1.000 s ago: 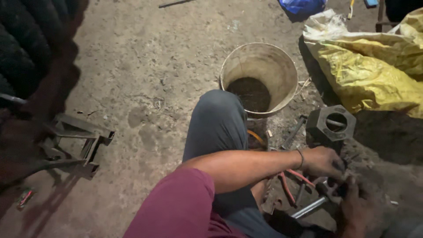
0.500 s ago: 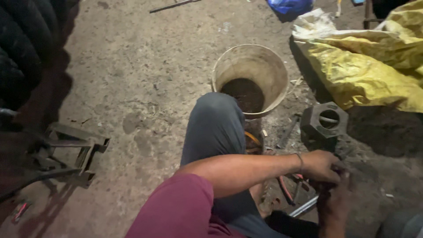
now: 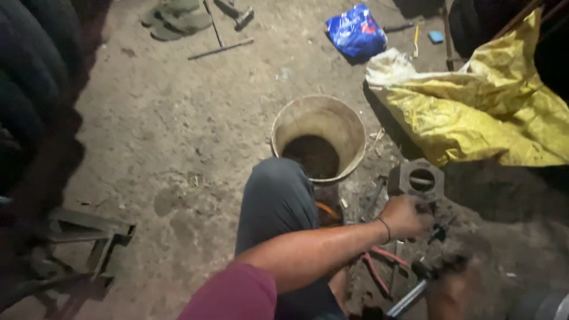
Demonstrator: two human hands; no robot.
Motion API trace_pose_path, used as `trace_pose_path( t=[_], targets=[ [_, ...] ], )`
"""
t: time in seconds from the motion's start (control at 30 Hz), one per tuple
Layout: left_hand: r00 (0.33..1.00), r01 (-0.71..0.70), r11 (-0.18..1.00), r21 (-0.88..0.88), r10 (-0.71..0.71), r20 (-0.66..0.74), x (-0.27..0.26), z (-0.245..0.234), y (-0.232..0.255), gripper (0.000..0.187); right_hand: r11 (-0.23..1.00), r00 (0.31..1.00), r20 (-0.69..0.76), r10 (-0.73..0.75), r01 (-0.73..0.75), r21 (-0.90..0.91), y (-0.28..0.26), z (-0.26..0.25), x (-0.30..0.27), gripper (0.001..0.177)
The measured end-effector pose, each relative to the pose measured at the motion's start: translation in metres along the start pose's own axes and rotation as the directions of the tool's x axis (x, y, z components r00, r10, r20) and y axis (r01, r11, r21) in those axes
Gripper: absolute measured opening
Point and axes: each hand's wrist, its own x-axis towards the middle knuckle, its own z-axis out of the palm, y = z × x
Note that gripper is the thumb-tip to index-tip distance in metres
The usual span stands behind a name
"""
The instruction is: The person sits on the floor and uses pliers to manipulate a small metal part, occasionally using a hammer to strike it. The person repeatedly adjusts the part with the pliers and hammers it against a metal block.
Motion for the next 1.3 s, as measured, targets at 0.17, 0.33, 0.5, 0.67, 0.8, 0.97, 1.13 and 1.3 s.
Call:
trace_pose_path(
  t=[0.17,0.33,0.5,0.67,0.8,0.97,1.13,1.3],
  targets=[
    [0.96,-0.154,0.984,0.086,0.17,-0.221,0.022,-0.005,-0.022,0.063,0.99,1.0,-0.015,0.019,-0.017,0.137,-0.038,-0.02,0.053,0.028],
    [0.999,-0.038,0.94,0.34,0.032,0.022,0.021,0.014,-0.062,0.057,0.97,0.981,0.139,-0.136,0.104,0.221,-0.1,0.027,0.093,0.032],
    [0.993,-0.005,0.856,0.517,-0.056,0.102,0.025,0.013,-0.085,0.054,0.947,0.892,0.351,-0.283,0.202,0.25,-0.177,0.126,0.129,0.037],
    [0.998,0.046,0.821,0.569,-0.056,0.001,0.031,-0.072,-0.078,0.051,0.928,0.789,0.493,-0.366,0.269,0.258,-0.214,0.194,0.11,0.042],
    [0.994,0.075,0.832,0.55,-0.021,-0.104,0.031,-0.166,-0.041,0.049,0.95,0.735,0.606,-0.303,0.283,0.132,-0.225,0.223,0.098,0.046],
    [1.0,0.002,0.906,0.423,0.011,-0.028,0.046,-0.081,-0.03,0.046,0.944,0.753,0.658,-0.016,0.229,-0.238,-0.115,0.172,0.073,0.051],
    [0.997,-0.079,0.947,0.31,0.069,0.042,0.049,0.016,-0.041,0.043,0.851,0.759,0.623,0.189,0.191,-0.49,-0.002,0.125,0.022,0.056],
    [0.978,-0.206,0.977,-0.059,0.208,0.026,0.025,0.013,0.022,0.039,0.779,0.784,0.568,0.249,0.186,-0.599,0.035,0.122,0.014,0.061]
  ],
)
